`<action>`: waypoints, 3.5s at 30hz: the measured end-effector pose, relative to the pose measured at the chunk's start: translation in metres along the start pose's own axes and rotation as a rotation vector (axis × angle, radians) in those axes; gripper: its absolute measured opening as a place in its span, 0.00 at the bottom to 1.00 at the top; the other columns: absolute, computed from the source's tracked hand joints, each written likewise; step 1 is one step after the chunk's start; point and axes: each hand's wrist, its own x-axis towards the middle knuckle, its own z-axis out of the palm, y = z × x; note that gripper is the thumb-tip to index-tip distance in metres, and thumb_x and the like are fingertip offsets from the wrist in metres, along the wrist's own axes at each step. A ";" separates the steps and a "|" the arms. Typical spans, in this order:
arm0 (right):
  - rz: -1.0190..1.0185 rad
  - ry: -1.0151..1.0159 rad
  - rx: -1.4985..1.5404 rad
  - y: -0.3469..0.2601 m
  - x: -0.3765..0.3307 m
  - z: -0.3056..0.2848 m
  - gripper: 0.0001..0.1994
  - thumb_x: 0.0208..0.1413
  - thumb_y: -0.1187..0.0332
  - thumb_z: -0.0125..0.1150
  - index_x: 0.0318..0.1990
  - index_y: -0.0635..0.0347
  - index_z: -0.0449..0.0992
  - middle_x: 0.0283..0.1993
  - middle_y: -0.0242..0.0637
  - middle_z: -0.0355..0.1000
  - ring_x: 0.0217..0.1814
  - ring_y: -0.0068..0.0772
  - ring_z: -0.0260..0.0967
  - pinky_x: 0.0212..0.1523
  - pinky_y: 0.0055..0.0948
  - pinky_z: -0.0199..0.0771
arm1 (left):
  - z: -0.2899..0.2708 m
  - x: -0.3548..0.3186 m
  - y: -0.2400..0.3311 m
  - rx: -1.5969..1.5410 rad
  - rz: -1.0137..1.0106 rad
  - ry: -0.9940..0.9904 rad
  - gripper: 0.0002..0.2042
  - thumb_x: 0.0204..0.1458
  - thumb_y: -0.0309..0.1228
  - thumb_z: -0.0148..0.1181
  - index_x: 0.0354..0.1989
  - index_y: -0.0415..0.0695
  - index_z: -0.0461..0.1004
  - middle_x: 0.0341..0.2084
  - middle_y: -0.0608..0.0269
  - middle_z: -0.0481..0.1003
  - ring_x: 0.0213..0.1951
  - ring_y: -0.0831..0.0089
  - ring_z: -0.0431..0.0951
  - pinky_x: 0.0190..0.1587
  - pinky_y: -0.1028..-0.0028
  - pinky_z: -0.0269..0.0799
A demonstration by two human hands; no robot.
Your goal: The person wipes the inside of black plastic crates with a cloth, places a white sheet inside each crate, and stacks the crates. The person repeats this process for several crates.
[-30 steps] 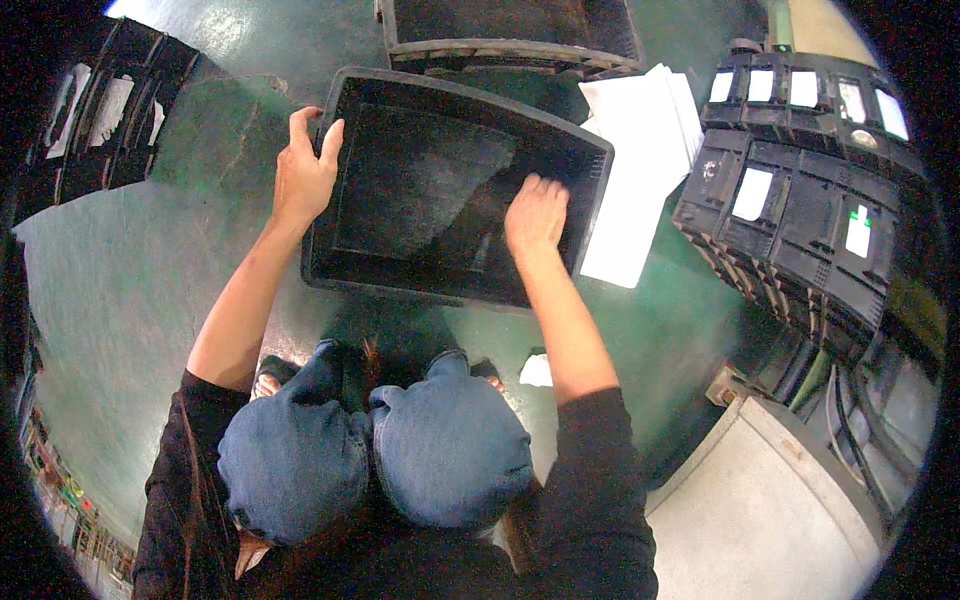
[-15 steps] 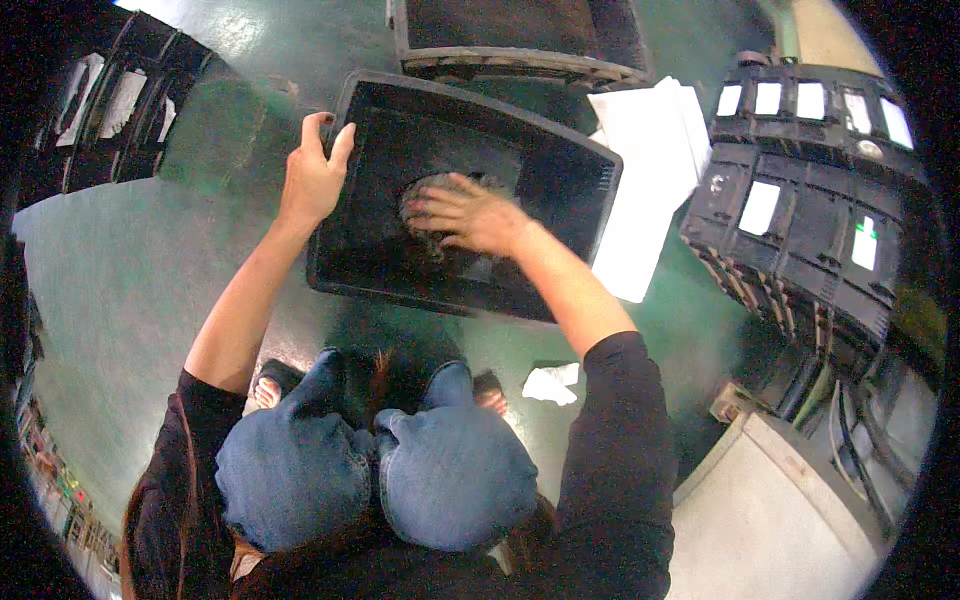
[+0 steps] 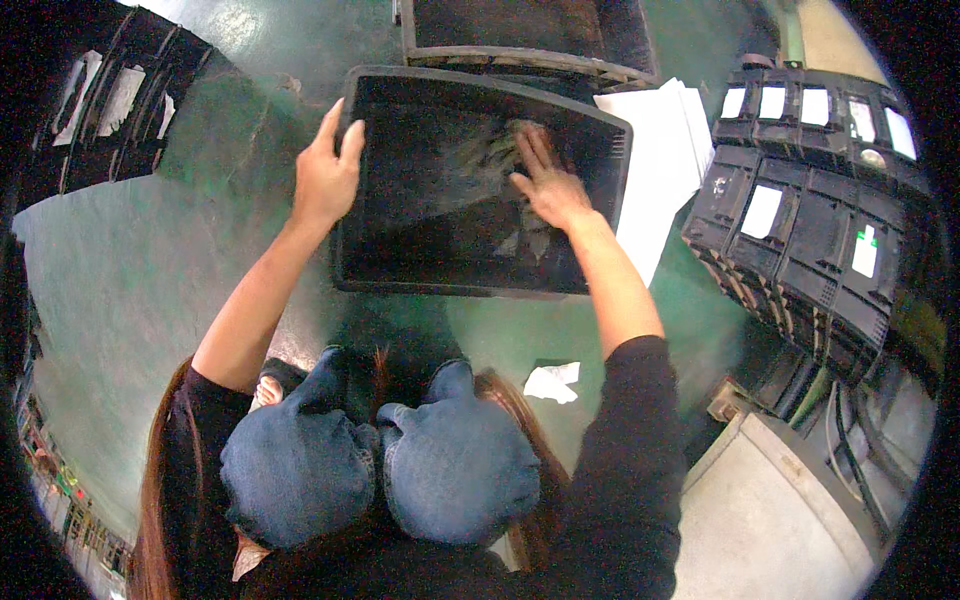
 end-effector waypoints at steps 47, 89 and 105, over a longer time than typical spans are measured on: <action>0.113 -0.528 -0.145 0.005 -0.104 -0.007 0.15 0.52 0.58 0.54 0.43 0.53 0.78 0.42 0.44 0.76 0.43 0.48 0.75 0.42 0.44 0.76 | 0.020 -0.002 -0.002 0.023 0.050 0.084 0.23 0.57 0.45 0.48 0.61 0.57 0.61 0.34 0.45 0.74 0.41 0.48 0.75 0.45 0.55 0.69; -0.015 -0.576 0.277 -0.231 -0.068 -0.005 0.15 0.54 0.67 0.47 0.39 0.65 0.79 0.47 0.51 0.74 0.49 0.52 0.73 0.48 0.42 0.74 | -0.042 -0.068 -0.044 -0.015 0.054 0.083 0.25 0.52 0.29 0.56 0.61 0.50 0.62 0.53 0.47 0.69 0.53 0.54 0.71 0.55 0.64 0.65; -0.231 0.024 -0.567 -0.077 -0.009 -0.086 0.07 0.48 0.67 0.58 0.33 0.57 0.78 0.34 0.41 0.73 0.38 0.41 0.75 0.37 0.40 0.76 | -0.036 -0.072 -0.029 -0.067 -0.092 -0.154 0.32 0.42 0.22 0.49 0.62 0.44 0.59 0.49 0.41 0.70 0.53 0.46 0.69 0.56 0.64 0.64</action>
